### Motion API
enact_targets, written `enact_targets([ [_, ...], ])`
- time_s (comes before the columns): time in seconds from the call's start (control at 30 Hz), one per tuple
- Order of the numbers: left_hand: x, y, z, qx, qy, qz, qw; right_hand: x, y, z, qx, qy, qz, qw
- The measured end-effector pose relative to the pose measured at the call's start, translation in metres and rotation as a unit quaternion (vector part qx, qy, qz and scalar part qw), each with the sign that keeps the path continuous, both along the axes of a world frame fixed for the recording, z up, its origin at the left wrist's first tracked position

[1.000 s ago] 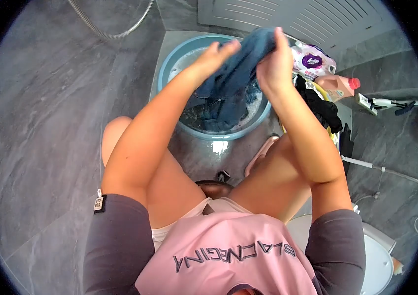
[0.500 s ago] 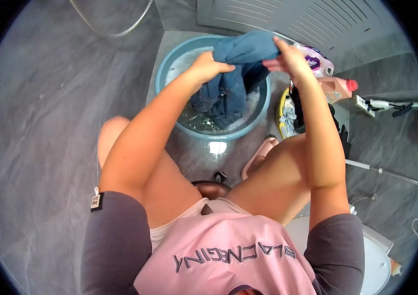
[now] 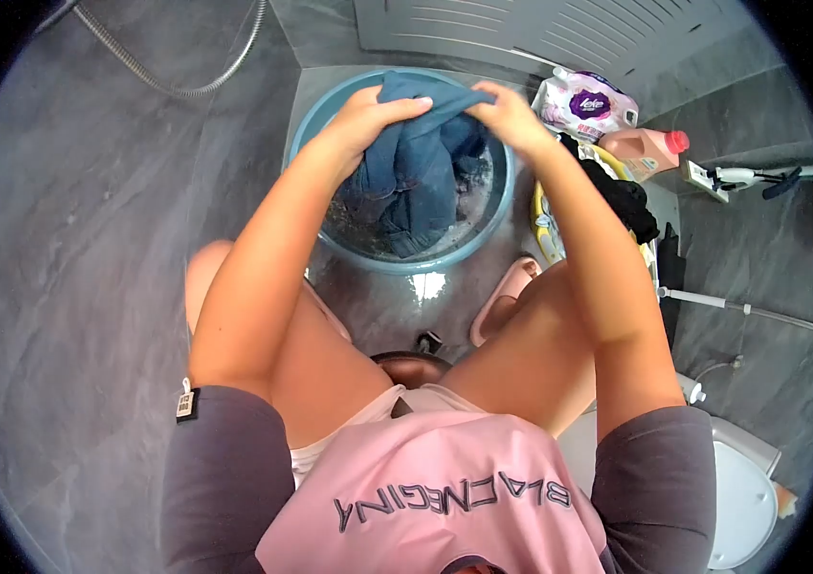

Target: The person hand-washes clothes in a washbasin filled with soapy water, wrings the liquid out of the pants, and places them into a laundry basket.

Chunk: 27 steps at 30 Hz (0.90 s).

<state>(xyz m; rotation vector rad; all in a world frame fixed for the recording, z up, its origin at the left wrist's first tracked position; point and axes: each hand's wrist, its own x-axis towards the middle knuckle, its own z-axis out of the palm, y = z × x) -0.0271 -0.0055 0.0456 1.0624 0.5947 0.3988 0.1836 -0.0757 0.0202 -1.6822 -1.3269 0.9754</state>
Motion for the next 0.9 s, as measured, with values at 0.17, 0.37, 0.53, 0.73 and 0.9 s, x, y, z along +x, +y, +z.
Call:
enact_targets([
  [0.17, 0.003, 0.003, -0.001, -0.004, 0.033, 0.122, 0.992, -0.001, -0.003, 0.025, 0.027, 0.112, -0.021, 0.993],
  [0.37, 0.016, 0.013, -0.040, 0.001, 0.126, 0.340, 0.932, -0.123, -0.036, 0.020, 0.118, -0.173, -0.053, 0.976],
  [0.53, 0.037, -0.012, -0.039, -0.086, 0.061, 0.362, 0.926, -0.119, -0.011, -0.013, 0.187, -0.104, -0.224, 0.951],
  [0.73, 0.045, -0.037, -0.030, 0.004, 0.089, 0.312, 0.946, -0.089, 0.021, -0.014, 0.085, -0.028, -0.345, 0.934],
  [0.9, 0.016, -0.009, -0.026, -0.115, 0.033, 0.352, 0.928, -0.148, -0.013, -0.011, 0.185, 0.037, -0.212, 0.959],
])
